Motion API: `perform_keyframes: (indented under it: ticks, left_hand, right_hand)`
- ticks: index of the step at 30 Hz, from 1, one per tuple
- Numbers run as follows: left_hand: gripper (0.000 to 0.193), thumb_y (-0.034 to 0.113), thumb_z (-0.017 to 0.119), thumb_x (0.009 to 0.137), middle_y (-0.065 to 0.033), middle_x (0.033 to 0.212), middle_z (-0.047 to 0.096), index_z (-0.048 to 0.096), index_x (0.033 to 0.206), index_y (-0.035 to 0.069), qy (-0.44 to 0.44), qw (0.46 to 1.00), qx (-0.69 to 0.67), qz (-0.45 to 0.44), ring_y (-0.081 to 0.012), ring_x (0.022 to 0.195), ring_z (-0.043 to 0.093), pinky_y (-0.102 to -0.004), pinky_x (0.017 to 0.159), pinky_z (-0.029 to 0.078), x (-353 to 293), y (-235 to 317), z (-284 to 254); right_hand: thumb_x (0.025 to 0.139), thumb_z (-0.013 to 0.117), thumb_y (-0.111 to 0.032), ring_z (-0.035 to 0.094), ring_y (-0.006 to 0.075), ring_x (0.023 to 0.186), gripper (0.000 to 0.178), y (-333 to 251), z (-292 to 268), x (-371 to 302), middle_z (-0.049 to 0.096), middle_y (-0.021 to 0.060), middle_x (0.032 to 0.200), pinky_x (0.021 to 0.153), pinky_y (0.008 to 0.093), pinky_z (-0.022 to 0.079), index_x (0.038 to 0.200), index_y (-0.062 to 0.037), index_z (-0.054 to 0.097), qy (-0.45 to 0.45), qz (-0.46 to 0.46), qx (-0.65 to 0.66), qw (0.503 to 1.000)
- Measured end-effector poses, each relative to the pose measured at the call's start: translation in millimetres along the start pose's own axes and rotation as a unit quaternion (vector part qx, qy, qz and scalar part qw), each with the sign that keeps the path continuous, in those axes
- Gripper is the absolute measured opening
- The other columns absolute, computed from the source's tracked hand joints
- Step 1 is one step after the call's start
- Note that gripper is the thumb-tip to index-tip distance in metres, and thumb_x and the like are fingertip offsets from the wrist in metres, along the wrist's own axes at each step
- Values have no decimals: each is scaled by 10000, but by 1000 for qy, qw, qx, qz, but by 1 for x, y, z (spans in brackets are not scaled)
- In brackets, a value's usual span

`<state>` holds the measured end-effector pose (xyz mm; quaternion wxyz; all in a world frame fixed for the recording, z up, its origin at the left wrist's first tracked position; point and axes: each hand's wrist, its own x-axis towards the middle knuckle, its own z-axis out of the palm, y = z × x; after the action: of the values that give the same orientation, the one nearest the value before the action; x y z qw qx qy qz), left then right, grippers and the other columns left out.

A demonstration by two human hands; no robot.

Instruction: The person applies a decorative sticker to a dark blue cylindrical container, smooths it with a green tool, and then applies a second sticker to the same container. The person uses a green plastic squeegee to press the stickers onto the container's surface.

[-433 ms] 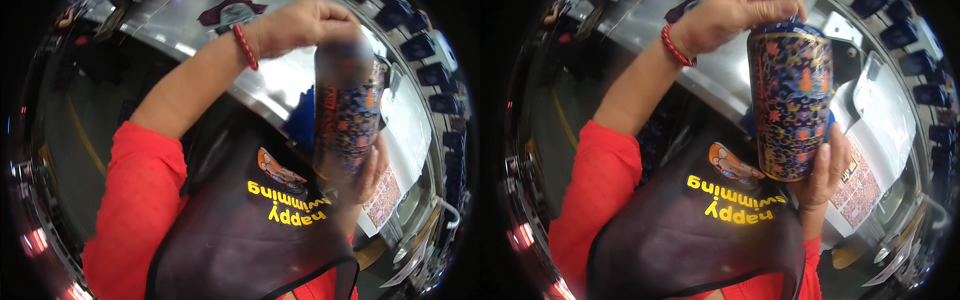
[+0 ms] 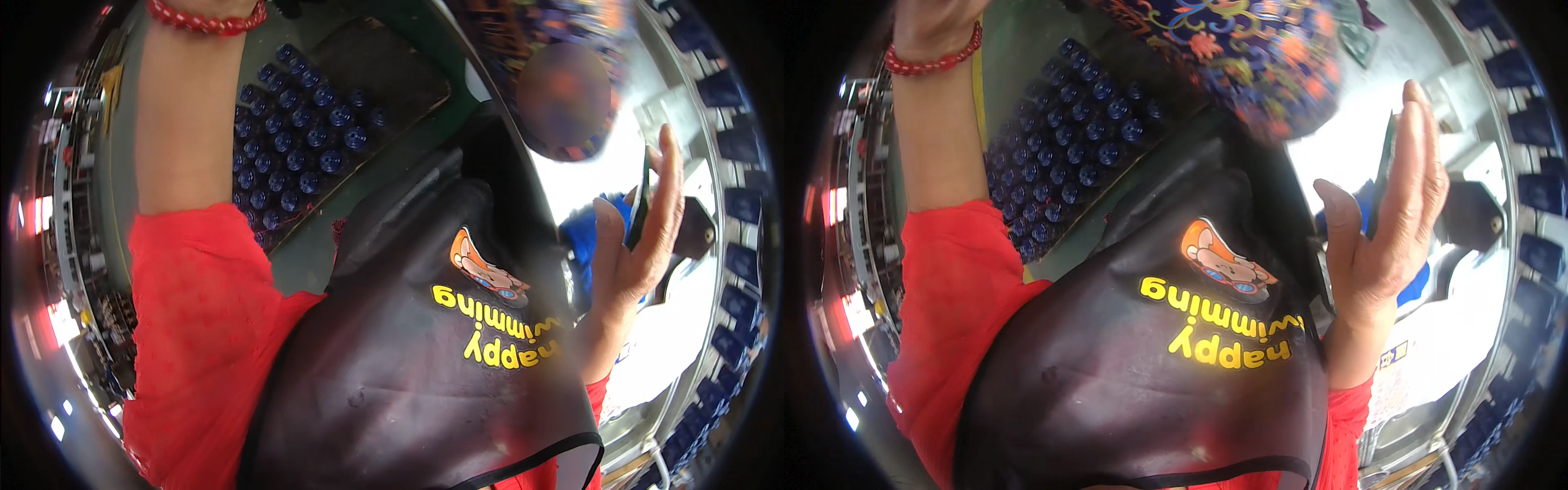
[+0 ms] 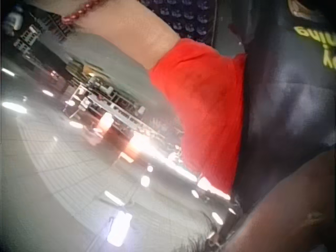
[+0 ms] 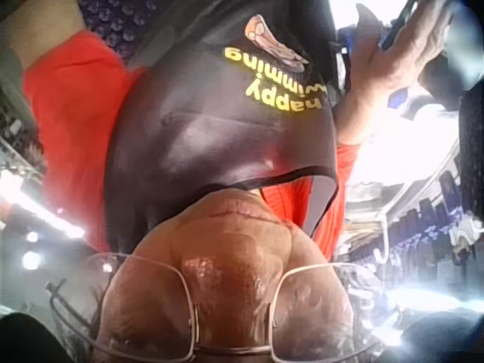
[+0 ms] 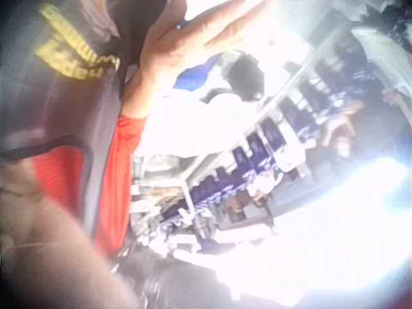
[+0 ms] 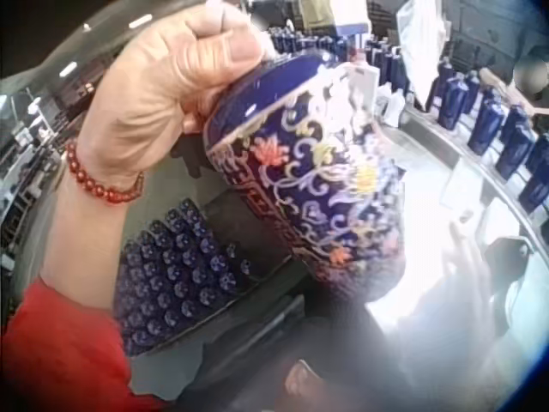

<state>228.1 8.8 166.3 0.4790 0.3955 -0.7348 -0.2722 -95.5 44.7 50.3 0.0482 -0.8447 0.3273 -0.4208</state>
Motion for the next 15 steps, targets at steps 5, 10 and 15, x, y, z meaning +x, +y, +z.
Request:
perform_keyframes:
  ticks: [5, 10, 15]
  left_hand:
    - [160, 197, 721, 919, -7, 777, 625, 650, 954, 58, 68, 956, 282, -43, -102, 657, 561, -261, 589, 433, -70, -97, -70]
    - [202, 190, 714, 878, -199, 868, 646, 593, 923, 34, 124, 901, 404, -95, -398, 824, 640, -462, 733, 515, -137, -273, -109]
    - [329, 288, 692, 933, -228, 1062, 699, 674, 1113, 14, 102, 825, 473, -293, -380, 989, 691, -438, 865, 559, -204, -440, -112]
  right_hand:
    - [797, 704, 80, 517, 358, 1305, 671, -8, 61, 23, 518, 160, 1477, 1073, 432, 427, 1430, -84, 552, -83, 12, -37, 996]
    - [820, 696, 57, 495, 392, 1286, 695, -6, 126, 42, 444, 167, 1522, 1060, 465, 431, 1458, -147, 511, -216, 76, -125, 966]
    - [841, 691, 20, 461, 392, 1305, 621, 3, 168, 50, 451, 160, 1512, 1099, 476, 382, 1422, -140, 538, -293, 46, -223, 929]
